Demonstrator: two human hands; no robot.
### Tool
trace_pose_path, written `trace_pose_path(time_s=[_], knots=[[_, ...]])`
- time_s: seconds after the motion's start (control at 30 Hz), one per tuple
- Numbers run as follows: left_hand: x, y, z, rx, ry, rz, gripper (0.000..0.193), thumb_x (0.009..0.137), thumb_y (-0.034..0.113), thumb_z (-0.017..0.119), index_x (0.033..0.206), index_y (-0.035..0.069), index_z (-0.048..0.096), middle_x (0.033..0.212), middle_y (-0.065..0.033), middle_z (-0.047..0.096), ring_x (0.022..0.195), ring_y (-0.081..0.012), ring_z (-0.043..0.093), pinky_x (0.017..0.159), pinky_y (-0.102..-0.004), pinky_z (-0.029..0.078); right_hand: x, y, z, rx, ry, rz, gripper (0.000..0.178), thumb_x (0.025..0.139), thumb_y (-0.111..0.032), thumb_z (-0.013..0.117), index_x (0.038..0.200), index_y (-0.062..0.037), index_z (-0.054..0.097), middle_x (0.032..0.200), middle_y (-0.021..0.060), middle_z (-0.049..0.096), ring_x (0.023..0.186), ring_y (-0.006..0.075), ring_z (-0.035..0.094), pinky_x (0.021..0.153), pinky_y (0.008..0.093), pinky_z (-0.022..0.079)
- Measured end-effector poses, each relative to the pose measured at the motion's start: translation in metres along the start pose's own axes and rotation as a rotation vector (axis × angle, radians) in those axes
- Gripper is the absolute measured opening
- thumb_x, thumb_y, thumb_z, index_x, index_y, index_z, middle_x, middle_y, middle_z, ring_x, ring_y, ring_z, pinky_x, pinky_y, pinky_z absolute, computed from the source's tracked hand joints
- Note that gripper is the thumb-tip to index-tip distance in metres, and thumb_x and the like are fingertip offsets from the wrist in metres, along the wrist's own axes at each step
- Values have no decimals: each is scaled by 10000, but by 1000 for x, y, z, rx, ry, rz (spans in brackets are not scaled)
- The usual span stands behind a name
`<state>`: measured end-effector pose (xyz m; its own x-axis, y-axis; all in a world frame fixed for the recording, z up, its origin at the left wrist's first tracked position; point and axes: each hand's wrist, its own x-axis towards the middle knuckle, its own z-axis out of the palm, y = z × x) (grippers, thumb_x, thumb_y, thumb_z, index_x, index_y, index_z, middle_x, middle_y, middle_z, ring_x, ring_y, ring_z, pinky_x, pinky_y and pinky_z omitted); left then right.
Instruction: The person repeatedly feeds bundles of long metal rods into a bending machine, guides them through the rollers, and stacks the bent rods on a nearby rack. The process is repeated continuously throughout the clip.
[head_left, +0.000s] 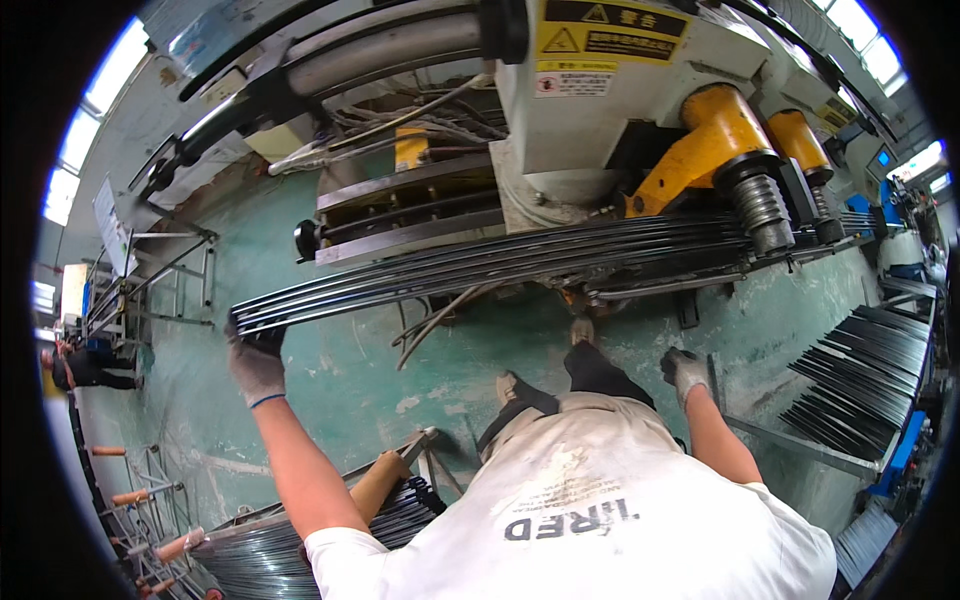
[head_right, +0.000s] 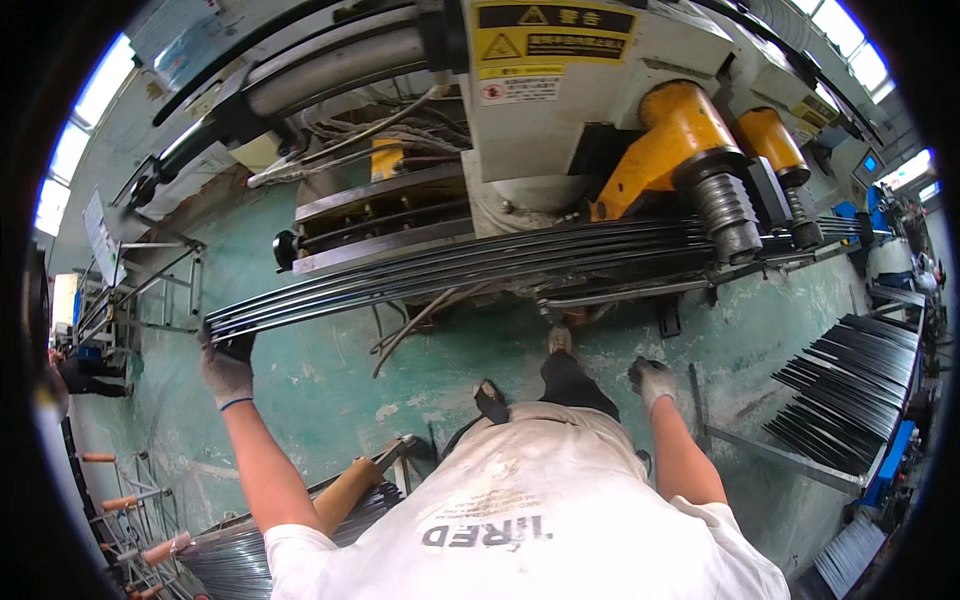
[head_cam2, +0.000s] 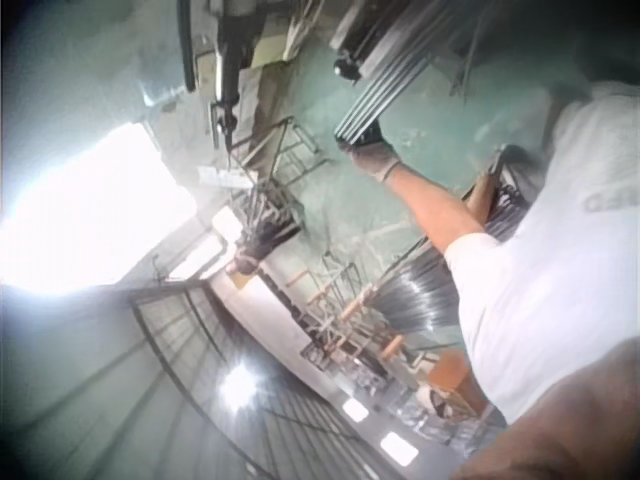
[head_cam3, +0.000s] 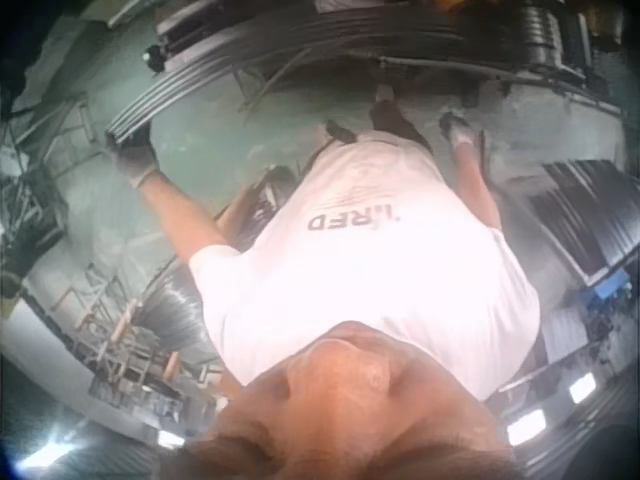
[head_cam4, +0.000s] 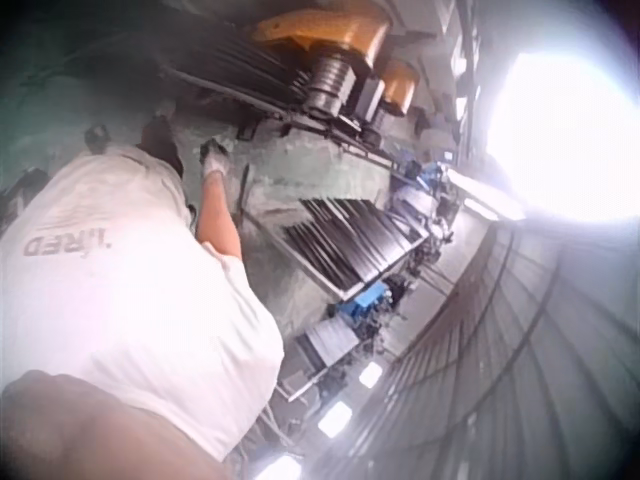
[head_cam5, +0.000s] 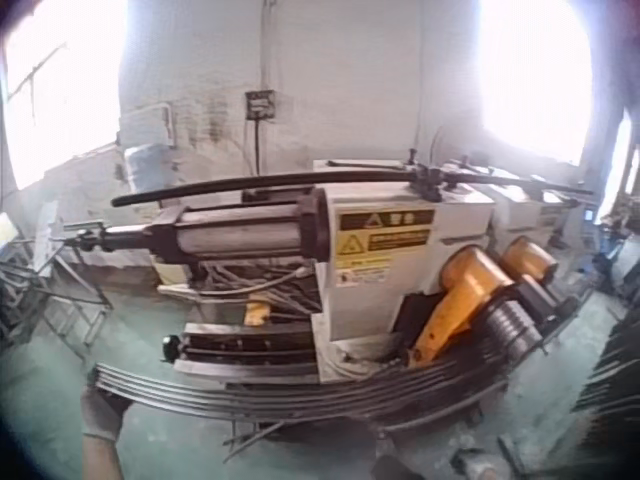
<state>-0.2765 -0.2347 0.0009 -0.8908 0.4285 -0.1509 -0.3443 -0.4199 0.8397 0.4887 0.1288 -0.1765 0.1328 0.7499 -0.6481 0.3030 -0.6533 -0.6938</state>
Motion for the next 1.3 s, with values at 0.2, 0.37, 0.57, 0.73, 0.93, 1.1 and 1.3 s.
trace_pose_path(time_s=[0.2,0.37,0.57,0.73,0.93,1.1,1.3], knots=[[-45,-62,56,-273,360,33,657,1162,495,535,1664,90,409,1671,-206,498,1513,-466,499,1295,-630,402,51,-16,-10,-167,-81,24,251,953,-296,707,925,-56,774,815,70,745,694,201,694,657,364,531],[-117,-213,67,-217,451,-373,726,1166,547,490,1693,59,389,1737,-173,456,1559,-423,475,1294,-622,399,105,-58,-37,-409,-139,-6,253,936,-274,726,982,-29,770,812,78,741,676,193,678,668,405,533],[-186,-333,193,-312,441,-595,508,1142,379,549,1516,38,588,1601,-184,597,1510,-418,514,1241,-603,448,194,-61,-96,-482,-154,-160,273,941,-239,759,1093,-15,791,805,68,753,649,155,657,632,349,523],[-200,-330,208,1746,-770,380,275,1059,210,611,1290,117,729,1349,-64,731,1297,-292,658,1147,-458,537,225,-78,-113,-477,-150,-148,282,963,-242,755,1117,-8,787,819,65,756,665,148,661,628,335,519],[-199,-277,283,1984,-874,899,211,882,115,714,1083,154,766,1181,-31,739,1171,-253,695,1026,-415,562,206,-22,-102,-290,-144,-203,293,989,-245,751,1146,0,782,835,61,760,684,139,665,623,318,514],[-195,-274,274,1954,-941,1031,180,927,138,683,1100,117,729,1213,-79,712,1192,-278,677,1060,-423,540,116,-51,-92,138,-57,-12,206,1004,-226,772,1074,-32,779,929,58,773,799,173,718,682,322,540],[-210,-262,269,-146,-174,-575,278,1104,263,597,1293,100,720,1358,-140,720,1263,-358,678,1107,-517,549,49,-118,-103,515,44,-396,349,1032,-195,753,1316,7,729,1117,95,791,933,192,746,822,325,593]])
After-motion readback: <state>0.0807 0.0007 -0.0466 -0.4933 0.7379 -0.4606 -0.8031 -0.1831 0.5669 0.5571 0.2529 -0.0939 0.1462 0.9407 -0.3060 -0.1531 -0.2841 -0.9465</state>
